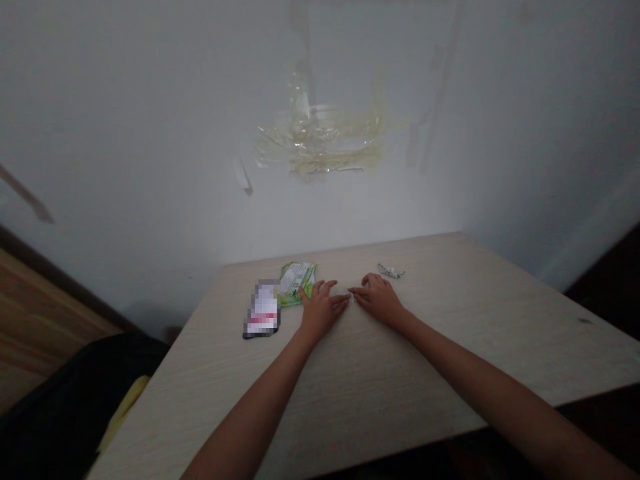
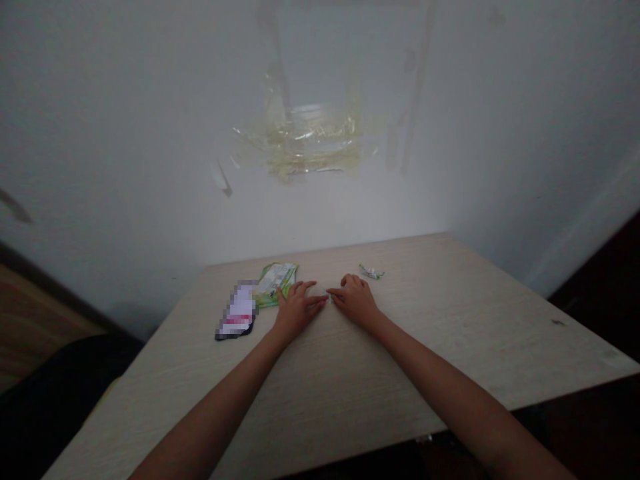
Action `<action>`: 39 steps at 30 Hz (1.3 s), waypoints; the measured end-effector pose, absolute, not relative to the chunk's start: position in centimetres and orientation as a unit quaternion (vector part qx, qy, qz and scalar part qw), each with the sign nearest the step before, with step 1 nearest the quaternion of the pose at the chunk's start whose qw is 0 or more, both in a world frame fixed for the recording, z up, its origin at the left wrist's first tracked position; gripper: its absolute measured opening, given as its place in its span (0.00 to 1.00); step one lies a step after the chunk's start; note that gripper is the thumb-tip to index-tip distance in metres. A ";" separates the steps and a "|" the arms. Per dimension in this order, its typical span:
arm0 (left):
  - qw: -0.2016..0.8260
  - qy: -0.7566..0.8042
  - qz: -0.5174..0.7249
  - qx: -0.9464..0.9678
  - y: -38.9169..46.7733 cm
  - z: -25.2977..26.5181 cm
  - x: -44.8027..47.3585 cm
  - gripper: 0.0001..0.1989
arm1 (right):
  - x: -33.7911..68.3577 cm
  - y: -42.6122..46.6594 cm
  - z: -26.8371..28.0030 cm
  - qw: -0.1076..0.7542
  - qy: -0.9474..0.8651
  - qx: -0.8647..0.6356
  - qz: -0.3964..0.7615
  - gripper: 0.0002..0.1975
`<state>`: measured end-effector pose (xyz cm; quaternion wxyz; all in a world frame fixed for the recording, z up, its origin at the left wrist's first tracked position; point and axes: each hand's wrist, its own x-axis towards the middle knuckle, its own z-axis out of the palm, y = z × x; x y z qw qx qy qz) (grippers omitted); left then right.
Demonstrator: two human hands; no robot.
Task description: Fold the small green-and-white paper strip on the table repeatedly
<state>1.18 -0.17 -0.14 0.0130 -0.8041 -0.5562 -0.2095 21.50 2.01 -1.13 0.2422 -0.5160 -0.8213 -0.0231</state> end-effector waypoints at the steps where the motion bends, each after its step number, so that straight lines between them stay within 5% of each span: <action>1: 0.019 -0.555 -0.212 -0.804 -0.3 -0.1 1.2 0.12 | 21.5 2.0 -1.1 0.242 -0.822 -0.516 -0.018 0.14; 24: 0.015 -0.558 -0.167 -0.813 0.1 0.4 0.8 0.14 | 21.1 1.7 -0.7 0.166 -0.830 -0.532 -0.028 0.18; 39: 0.012 -0.557 -0.194 -0.807 0.0 0.3 0.8 0.12 | 21.8 2.8 -2.1 0.218 -0.832 -0.510 -0.002 0.19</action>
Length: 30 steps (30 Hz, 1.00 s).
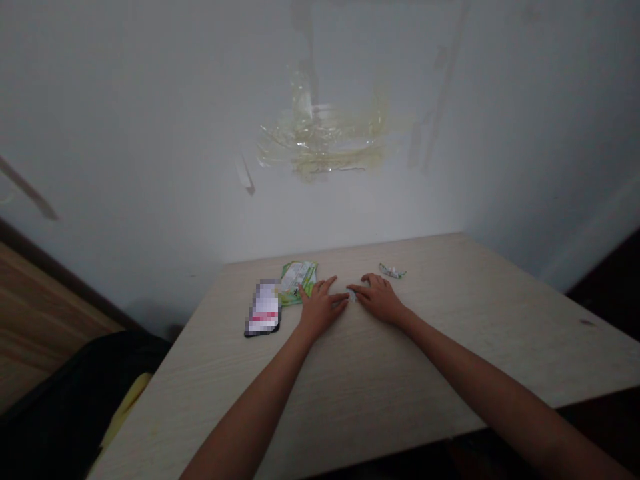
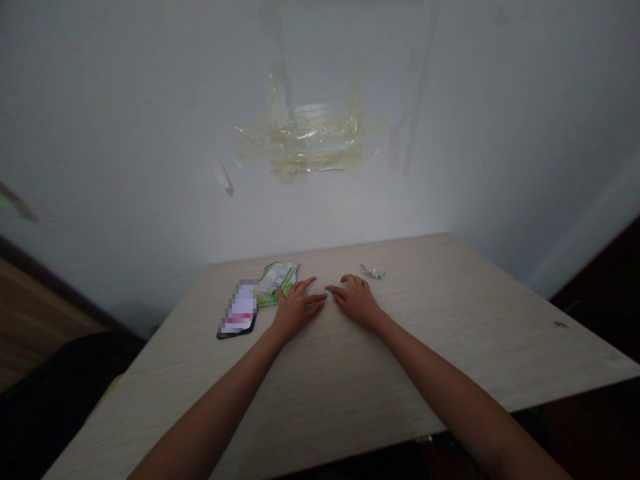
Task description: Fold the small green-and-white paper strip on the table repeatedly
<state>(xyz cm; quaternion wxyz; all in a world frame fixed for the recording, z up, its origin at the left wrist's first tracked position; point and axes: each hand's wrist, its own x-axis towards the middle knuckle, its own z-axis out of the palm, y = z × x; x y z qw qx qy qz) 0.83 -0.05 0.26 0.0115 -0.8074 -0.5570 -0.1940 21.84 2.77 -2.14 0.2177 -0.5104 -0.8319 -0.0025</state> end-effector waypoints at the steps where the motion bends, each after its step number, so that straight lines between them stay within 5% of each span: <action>1: 0.015 -0.554 -0.201 -0.808 0.0 0.2 0.8 0.12 | 22.0 3.0 -2.4 0.229 -0.832 -0.505 0.008 0.19; 9: 0.037 -0.536 -0.244 -0.808 0.4 0.1 0.8 0.09 | 23.2 4.2 -3.2 0.354 -0.837 -0.412 0.061 0.08; 23: 0.036 -0.569 -0.228 -0.789 0.5 0.4 1.3 0.10 | 22.5 2.7 -1.6 0.301 -0.849 -0.432 0.043 0.10; 30: 0.015 -0.587 -0.227 -0.777 0.6 0.4 1.9 0.10 | 22.6 3.0 -2.1 0.360 -0.842 -0.393 0.081 0.07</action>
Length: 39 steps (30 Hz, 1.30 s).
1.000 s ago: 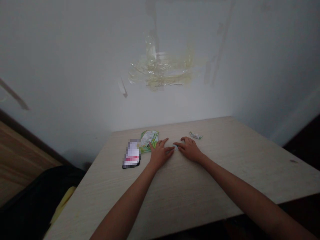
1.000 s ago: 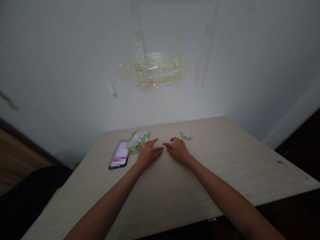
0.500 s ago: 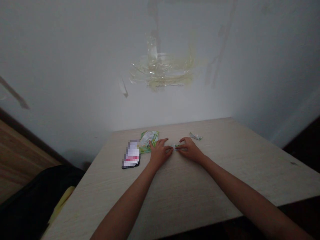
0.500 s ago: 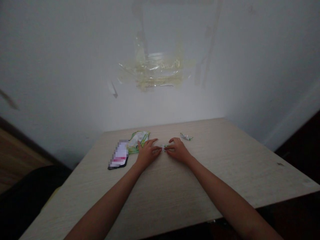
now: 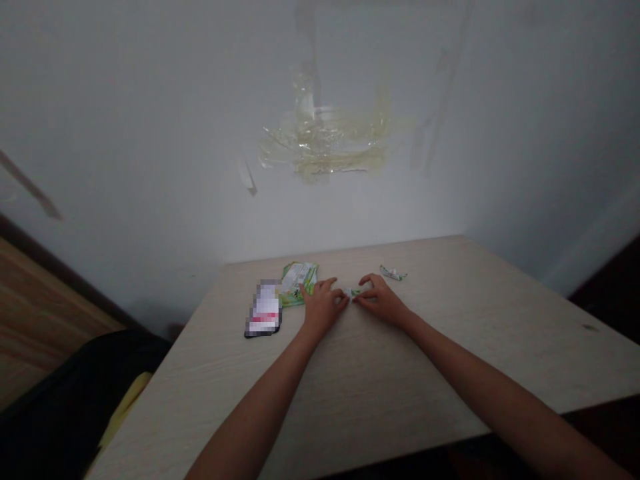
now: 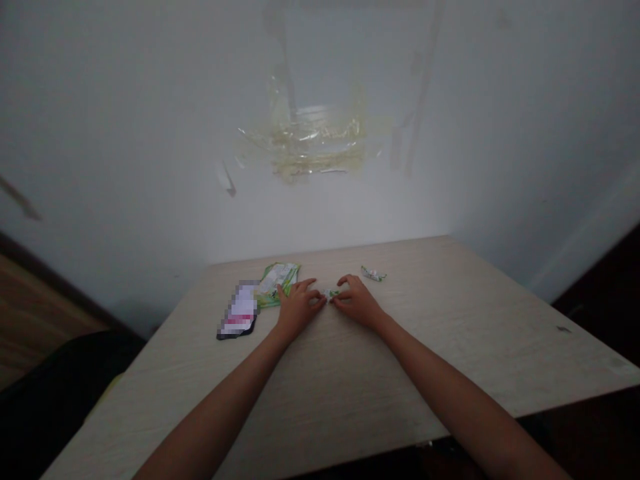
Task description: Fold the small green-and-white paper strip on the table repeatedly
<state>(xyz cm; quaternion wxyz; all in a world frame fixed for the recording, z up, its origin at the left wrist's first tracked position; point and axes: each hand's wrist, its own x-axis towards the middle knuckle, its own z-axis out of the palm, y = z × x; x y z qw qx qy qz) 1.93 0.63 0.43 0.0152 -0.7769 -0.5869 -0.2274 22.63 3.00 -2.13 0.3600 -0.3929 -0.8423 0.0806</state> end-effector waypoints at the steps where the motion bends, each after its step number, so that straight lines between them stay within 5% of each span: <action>1: 0.010 -0.590 -0.228 -0.775 0.6 0.4 2.0 0.09 | 22.7 3.1 -2.2 0.363 -0.840 -0.395 0.084 0.07; 39: -0.009 -0.606 -0.223 -0.764 0.5 0.3 2.1 0.10 | 22.6 2.9 -1.9 0.343 -0.854 -0.385 0.069 0.07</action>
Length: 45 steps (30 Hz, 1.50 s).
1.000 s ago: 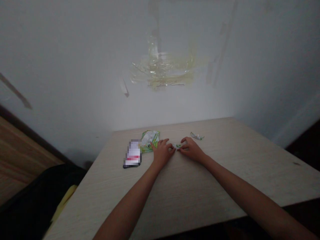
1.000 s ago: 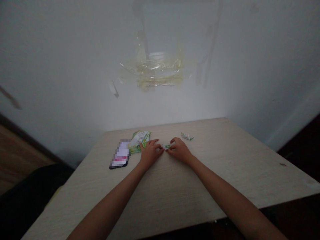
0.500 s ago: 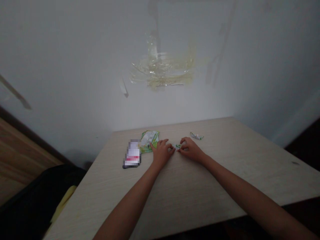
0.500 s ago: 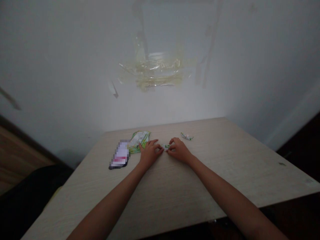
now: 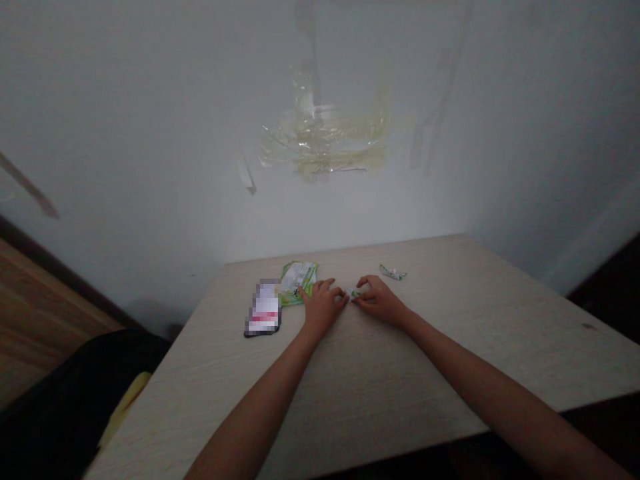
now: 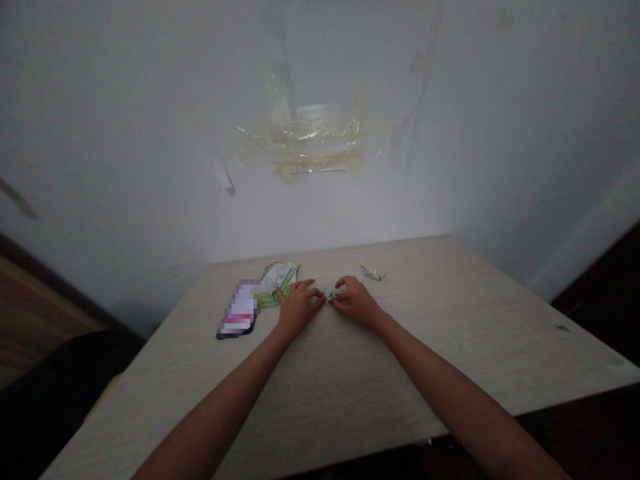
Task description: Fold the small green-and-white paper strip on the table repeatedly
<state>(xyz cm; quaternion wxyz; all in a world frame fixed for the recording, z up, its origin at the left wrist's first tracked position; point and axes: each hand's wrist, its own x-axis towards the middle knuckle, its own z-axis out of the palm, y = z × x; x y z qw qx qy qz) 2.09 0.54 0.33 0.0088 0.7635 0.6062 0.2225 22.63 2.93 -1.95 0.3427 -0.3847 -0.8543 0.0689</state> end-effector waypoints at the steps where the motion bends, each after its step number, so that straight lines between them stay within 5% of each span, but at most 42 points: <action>1: 0.008 0.607 0.223 0.762 0.5 0.3 2.1 0.10 | 22.6 3.0 -2.0 0.340 -0.852 -0.393 0.064 0.07; 18: 0.004 0.608 0.229 0.760 0.9 -0.1 2.1 0.09 | 21.6 1.8 -0.8 0.247 -0.851 -0.462 -0.039 0.09; 45: -0.001 0.615 0.233 0.753 0.8 -0.1 2.0 0.10 | 21.7 3.0 -1.7 0.306 -0.885 -0.352 -0.012 0.09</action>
